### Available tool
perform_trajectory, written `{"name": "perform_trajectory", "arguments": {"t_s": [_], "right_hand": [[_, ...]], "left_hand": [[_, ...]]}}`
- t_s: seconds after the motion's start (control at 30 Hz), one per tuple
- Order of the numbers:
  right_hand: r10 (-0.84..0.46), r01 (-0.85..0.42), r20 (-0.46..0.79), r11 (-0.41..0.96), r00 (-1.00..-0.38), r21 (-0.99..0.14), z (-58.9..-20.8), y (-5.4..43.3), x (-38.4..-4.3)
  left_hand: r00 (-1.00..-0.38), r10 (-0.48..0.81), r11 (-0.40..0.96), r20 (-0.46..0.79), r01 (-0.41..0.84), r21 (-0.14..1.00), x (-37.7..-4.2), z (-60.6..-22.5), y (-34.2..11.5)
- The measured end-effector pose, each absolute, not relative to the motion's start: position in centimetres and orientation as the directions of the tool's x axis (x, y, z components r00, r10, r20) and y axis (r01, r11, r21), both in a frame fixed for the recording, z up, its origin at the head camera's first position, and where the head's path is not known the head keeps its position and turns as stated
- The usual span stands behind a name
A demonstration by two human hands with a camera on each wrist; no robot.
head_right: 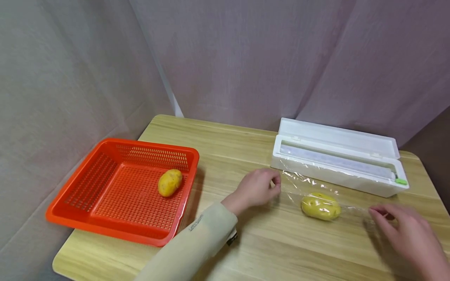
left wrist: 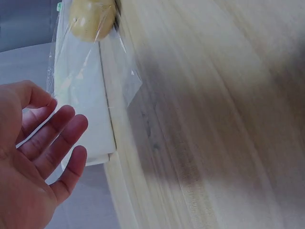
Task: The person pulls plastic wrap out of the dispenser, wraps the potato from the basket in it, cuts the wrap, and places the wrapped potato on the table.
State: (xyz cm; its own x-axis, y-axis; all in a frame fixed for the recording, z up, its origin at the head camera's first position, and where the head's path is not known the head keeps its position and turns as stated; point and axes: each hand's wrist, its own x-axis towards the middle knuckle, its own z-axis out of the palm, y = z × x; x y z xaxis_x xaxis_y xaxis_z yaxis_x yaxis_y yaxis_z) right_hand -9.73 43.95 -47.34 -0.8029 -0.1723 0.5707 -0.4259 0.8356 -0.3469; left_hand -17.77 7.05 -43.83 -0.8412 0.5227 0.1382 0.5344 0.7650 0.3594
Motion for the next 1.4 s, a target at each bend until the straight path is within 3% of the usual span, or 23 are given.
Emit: {"name": "perform_trajectory", "arguments": {"t_s": [0.3,0.83,1.17,1.27,1.4], "right_hand": [[-0.118,-0.307,0.479,0.89,-0.87,-0.338,-47.5,44.1,-10.3],[-0.189,-0.266,0.32,0.939,-0.929,-0.218,-47.7,43.9,-11.0],[-0.183,-0.286,0.364,0.924,-0.913,-0.252,-48.0,43.7,-11.0],[-0.176,-0.316,0.427,0.905,-0.887,-0.283,-48.1,43.7,-11.1],[-0.156,-0.383,0.542,0.861,-0.826,-0.336,-47.7,43.4,-11.1]], "left_hand": [[-0.882,0.466,0.828,0.071,0.463,0.318,-18.3,-44.4,7.4],[-0.871,0.491,0.84,0.031,0.482,0.247,-18.3,-45.4,7.9],[-0.887,0.459,0.862,0.053,0.459,0.218,-18.1,-45.4,7.5],[-0.856,0.491,0.842,0.163,0.514,0.166,-17.4,-44.8,7.8],[-0.753,0.599,0.772,0.272,0.634,0.055,-15.9,-44.1,8.8]]}}
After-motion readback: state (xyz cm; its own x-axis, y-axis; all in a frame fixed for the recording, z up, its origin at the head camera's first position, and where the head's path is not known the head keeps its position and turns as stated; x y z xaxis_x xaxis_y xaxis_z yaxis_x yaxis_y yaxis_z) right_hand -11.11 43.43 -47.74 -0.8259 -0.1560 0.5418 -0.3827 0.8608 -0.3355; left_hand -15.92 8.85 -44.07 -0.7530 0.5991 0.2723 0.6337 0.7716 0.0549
